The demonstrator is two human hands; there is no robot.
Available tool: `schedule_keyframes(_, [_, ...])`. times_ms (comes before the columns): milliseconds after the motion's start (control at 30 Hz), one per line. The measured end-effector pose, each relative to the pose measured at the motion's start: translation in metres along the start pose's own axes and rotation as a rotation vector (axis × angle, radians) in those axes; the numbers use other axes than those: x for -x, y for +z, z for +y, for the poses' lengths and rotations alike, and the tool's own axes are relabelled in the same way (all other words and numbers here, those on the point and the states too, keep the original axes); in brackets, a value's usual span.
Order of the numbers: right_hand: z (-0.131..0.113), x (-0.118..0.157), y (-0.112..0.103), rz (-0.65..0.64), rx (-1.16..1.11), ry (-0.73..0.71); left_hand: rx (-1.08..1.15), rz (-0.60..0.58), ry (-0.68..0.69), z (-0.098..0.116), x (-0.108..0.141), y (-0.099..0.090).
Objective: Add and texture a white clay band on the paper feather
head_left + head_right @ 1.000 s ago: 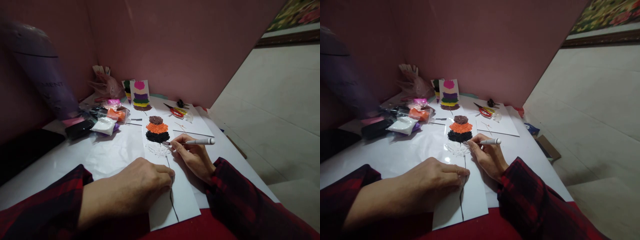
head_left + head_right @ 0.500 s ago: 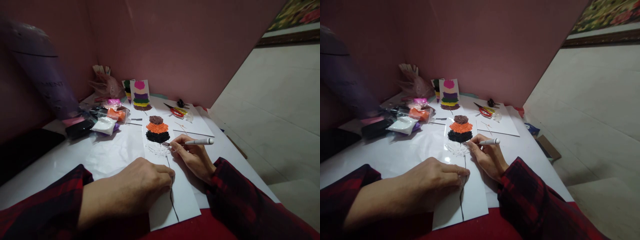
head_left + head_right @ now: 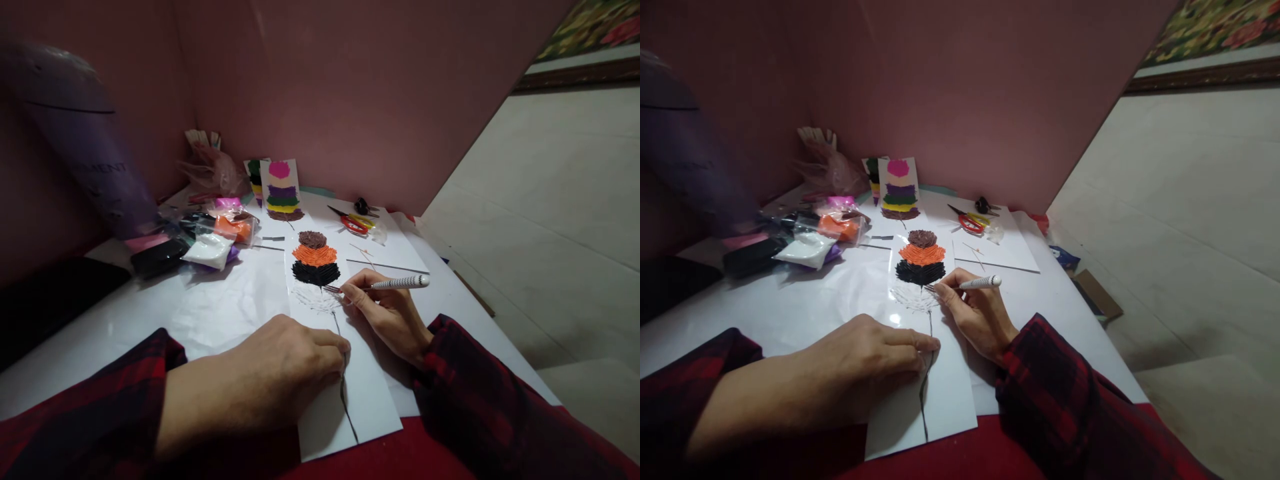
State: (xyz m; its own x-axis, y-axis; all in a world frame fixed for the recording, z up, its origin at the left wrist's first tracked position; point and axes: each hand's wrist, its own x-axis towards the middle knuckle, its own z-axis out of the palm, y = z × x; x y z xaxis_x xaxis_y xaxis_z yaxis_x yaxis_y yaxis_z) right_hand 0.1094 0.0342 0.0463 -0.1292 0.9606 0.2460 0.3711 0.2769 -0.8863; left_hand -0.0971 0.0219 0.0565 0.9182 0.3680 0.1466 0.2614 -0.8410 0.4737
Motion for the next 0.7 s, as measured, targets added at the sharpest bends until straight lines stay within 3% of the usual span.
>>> schedule_keyframes(700, [0.0047, -0.0013, -0.0008, 0.082, 0.055, -0.105, 0.039, -0.007, -0.01, -0.0006, 0.0015, 0.0016])
